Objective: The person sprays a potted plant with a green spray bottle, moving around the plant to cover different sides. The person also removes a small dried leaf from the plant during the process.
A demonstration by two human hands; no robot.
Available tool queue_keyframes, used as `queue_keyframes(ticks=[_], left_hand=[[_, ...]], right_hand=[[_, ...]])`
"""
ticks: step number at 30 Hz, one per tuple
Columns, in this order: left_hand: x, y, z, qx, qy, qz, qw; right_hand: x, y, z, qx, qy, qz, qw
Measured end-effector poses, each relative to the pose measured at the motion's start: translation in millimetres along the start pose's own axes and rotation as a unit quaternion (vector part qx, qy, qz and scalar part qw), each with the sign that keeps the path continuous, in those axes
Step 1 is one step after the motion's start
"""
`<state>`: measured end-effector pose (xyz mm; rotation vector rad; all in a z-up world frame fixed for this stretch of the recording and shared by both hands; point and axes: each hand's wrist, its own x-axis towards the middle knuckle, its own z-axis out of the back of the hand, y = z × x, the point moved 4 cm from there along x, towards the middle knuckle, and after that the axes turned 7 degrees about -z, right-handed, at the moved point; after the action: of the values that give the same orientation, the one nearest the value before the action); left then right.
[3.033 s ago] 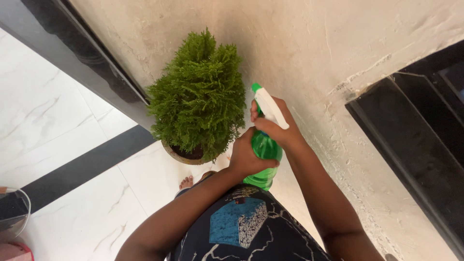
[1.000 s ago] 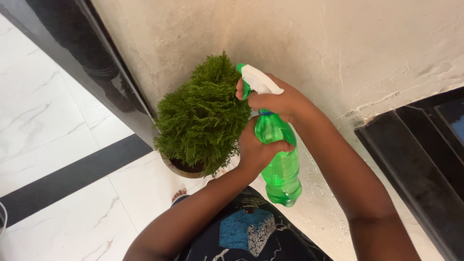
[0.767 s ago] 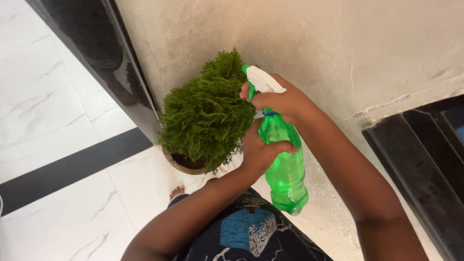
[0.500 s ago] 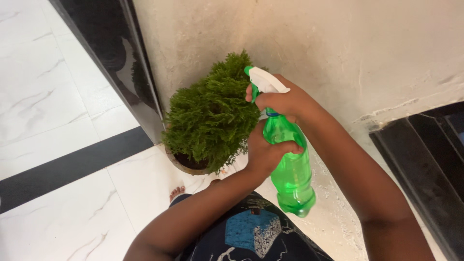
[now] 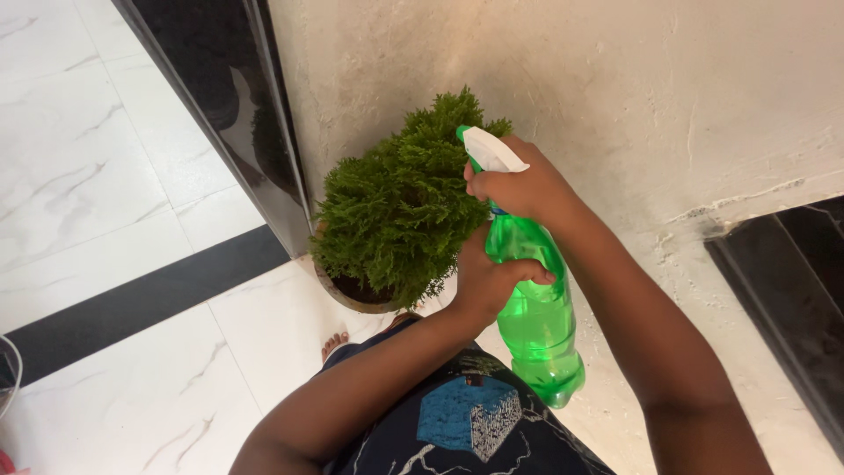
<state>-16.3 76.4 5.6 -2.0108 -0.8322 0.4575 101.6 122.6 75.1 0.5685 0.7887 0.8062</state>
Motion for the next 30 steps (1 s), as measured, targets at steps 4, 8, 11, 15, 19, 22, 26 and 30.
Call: queue_keyframes(ticks=[4,8,11,15,19,22,26,30], left_hand=[[-0.2,4.5,5.3,-0.006,0.016,-0.010,1.000],[-0.2,11.0,11.1,-0.003,0.041,-0.019,0.999],[-2.2,17.1,16.0,0.013,0.048,-0.001,0.999],[-9.2,14.4,25.3,0.098,0.050,-0.036,0.993],[-20.5,13.0,45.5,0.153,0.062,-0.026,0.986],[-27.9,14.9,67.3,0.216,0.077,-0.021,0.973],[-33.1,16.2,107.5,0.298,0.118,-0.042,0.946],[-37.4,16.6,148.1,0.310,0.159,-0.081,0.934]], right_hand=[[-1.8,-5.9,-3.1,0.005,-0.029,-0.017,0.999],[-6.1,-13.9,-7.7,-0.012,-0.076,-0.013,0.997],[-10.8,-18.2,-12.4,0.014,-0.085,0.002,0.996],[-19.3,-19.2,-18.7,0.029,-0.097,0.016,0.995],[-26.9,-15.8,-40.7,0.068,-0.055,0.062,0.994],[-36.2,-17.6,-57.9,0.132,-0.032,0.087,0.987],[-33.3,-20.3,-91.5,0.180,-0.022,0.093,0.979],[-32.9,-25.7,-131.7,0.210,-0.049,0.179,0.960]])
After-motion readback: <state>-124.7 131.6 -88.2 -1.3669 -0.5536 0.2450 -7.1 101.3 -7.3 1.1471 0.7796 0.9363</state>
